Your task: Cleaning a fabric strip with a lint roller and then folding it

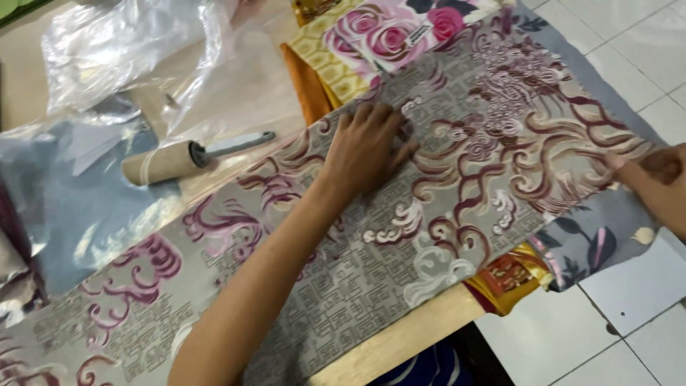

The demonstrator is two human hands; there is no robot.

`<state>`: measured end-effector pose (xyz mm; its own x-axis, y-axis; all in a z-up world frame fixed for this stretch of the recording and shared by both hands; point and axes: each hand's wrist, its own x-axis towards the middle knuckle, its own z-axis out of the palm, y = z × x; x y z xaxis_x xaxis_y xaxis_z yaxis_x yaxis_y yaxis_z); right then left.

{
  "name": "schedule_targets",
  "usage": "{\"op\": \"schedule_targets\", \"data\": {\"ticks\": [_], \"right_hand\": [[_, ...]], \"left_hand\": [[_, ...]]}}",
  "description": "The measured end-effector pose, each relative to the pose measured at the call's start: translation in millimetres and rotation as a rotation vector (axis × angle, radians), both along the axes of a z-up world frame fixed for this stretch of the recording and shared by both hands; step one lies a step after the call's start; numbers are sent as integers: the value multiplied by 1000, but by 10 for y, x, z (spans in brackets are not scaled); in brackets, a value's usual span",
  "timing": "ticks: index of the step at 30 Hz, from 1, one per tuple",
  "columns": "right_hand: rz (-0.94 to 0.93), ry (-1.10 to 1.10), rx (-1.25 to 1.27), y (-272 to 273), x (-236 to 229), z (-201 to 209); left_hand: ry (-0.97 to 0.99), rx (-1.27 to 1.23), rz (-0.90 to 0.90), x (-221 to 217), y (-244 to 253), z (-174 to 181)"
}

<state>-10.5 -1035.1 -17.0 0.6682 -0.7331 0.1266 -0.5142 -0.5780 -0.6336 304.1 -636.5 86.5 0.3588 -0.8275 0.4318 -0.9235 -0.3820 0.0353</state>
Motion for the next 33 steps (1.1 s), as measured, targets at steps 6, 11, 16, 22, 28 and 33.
{"op": "schedule_targets", "data": {"ticks": [6, 11, 16, 22, 28, 33], "right_hand": [[10, -80, 37, 540, 44, 545], [-96, 70, -131, 771, 96, 863], [-189, 216, -23, 849, 279, 1180], [-80, 318, -37, 739, 306, 1122], [-137, 63, 198, 985, 372, 1298], [-167, -166, 437, 989, 470, 1248]], "left_hand": [[-41, -55, 218, 605, -912, -342], [-71, -56, 361, 830, -1388, -406], [213, -57, 401, 868, -1643, -180], [179, -36, 304, 831, -1780, -152], [102, -28, 181, 901, -1998, -279], [287, -238, 0, 900, -2169, -288]]}}
